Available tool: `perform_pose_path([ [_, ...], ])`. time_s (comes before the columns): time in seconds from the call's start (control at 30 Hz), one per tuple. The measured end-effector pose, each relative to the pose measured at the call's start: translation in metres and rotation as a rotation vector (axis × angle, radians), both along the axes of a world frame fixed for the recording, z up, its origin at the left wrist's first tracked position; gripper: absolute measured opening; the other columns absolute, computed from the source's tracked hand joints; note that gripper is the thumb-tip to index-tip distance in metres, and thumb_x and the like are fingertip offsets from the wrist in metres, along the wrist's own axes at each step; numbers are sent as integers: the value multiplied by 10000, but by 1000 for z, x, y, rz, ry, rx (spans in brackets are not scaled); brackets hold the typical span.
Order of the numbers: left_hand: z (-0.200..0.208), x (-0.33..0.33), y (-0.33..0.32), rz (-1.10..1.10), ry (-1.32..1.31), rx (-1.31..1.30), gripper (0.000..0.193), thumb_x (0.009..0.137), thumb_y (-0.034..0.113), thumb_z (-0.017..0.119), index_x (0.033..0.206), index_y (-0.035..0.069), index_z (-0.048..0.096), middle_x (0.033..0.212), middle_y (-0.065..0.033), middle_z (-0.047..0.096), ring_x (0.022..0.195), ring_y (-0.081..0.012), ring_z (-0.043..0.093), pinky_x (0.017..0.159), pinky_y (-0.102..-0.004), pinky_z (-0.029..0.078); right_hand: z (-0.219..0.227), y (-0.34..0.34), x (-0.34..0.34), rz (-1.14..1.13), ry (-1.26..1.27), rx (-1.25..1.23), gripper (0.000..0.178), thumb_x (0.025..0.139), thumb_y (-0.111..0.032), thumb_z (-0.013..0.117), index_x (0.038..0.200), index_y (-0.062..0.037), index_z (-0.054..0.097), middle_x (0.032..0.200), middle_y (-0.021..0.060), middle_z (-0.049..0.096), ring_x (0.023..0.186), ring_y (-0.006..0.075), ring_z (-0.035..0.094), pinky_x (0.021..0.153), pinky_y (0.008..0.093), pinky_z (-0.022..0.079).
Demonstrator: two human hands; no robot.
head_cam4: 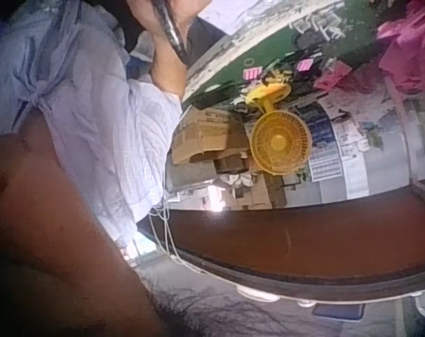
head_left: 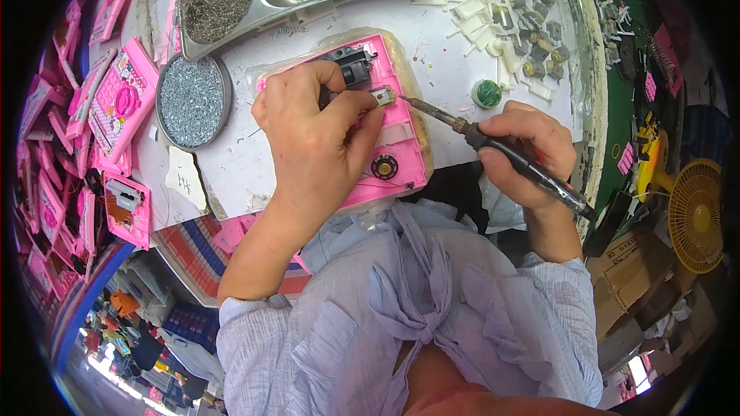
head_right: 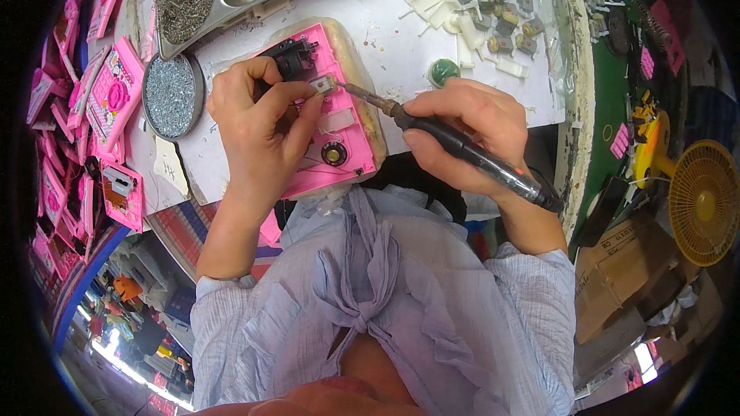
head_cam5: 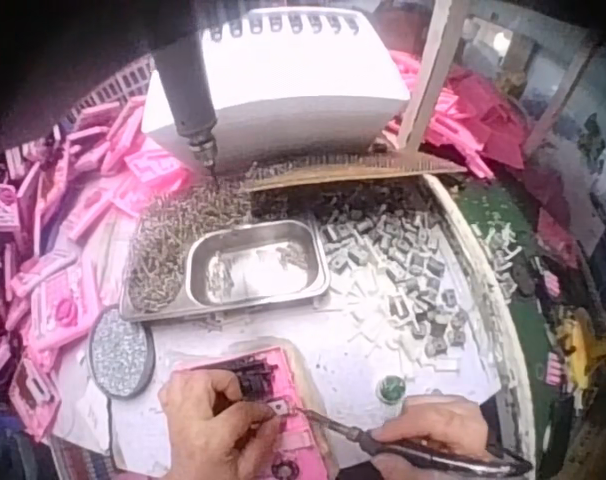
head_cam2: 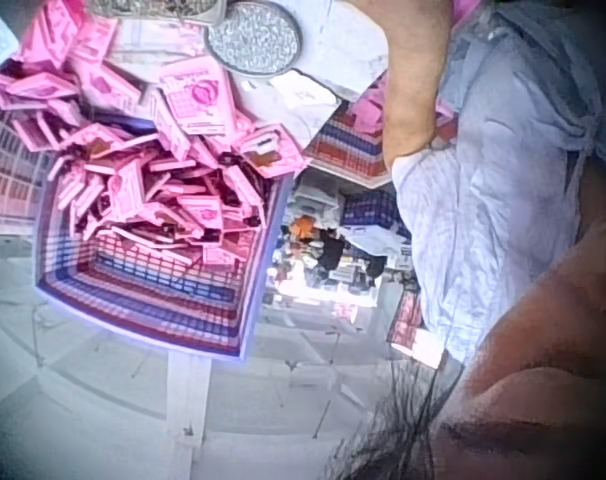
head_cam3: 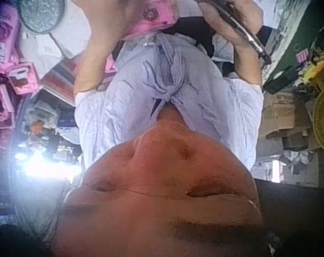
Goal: Assembling the internal components of a pink electronic toy, including soldering wires and using an electric screwdriver.
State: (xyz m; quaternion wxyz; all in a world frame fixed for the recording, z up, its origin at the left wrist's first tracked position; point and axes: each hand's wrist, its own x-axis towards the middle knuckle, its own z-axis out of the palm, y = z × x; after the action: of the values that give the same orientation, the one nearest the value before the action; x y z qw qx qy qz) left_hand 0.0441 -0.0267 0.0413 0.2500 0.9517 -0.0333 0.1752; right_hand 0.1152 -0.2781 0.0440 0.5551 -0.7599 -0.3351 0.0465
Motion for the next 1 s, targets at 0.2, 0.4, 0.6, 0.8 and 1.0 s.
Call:
perform_pose_path([
  [0.2,0,-1,0,5,19,-16,184,681,149,834,840,109,750,948,-42,557,908,-253,511,811,-402,344,2,-2,2,-4,6,15,282,746,-66,821,1003,-27,712,655,34,585,523,134,510,487,268,359],
  [0.4,0,-3,-1,32,44,-23,153,707,161,813,840,126,747,967,-26,580,954,-257,527,843,-424,324,2,-3,5,-20,11,44,274,751,-59,818,1000,-23,710,654,36,589,527,129,516,487,264,365],
  [0.6,5,4,-9,53,67,44,129,741,161,772,841,119,703,949,-44,540,931,-263,509,852,-432,313,-1,3,8,2,-34,27,274,757,-67,822,1003,-26,709,646,39,585,523,144,526,482,273,373],
  [0.8,7,9,-10,45,105,96,119,750,170,752,818,114,672,956,-59,514,918,-269,491,859,-448,307,-5,6,10,33,-26,22,271,767,-74,823,1004,-23,702,654,43,595,526,155,540,481,279,380],
  [1.0,9,11,-10,41,114,104,124,750,171,749,807,113,655,943,-56,503,907,-269,487,861,-452,306,-5,9,10,55,-49,28,272,772,-76,820,1010,-21,700,689,55,637,536,171,555,489,285,405],
])
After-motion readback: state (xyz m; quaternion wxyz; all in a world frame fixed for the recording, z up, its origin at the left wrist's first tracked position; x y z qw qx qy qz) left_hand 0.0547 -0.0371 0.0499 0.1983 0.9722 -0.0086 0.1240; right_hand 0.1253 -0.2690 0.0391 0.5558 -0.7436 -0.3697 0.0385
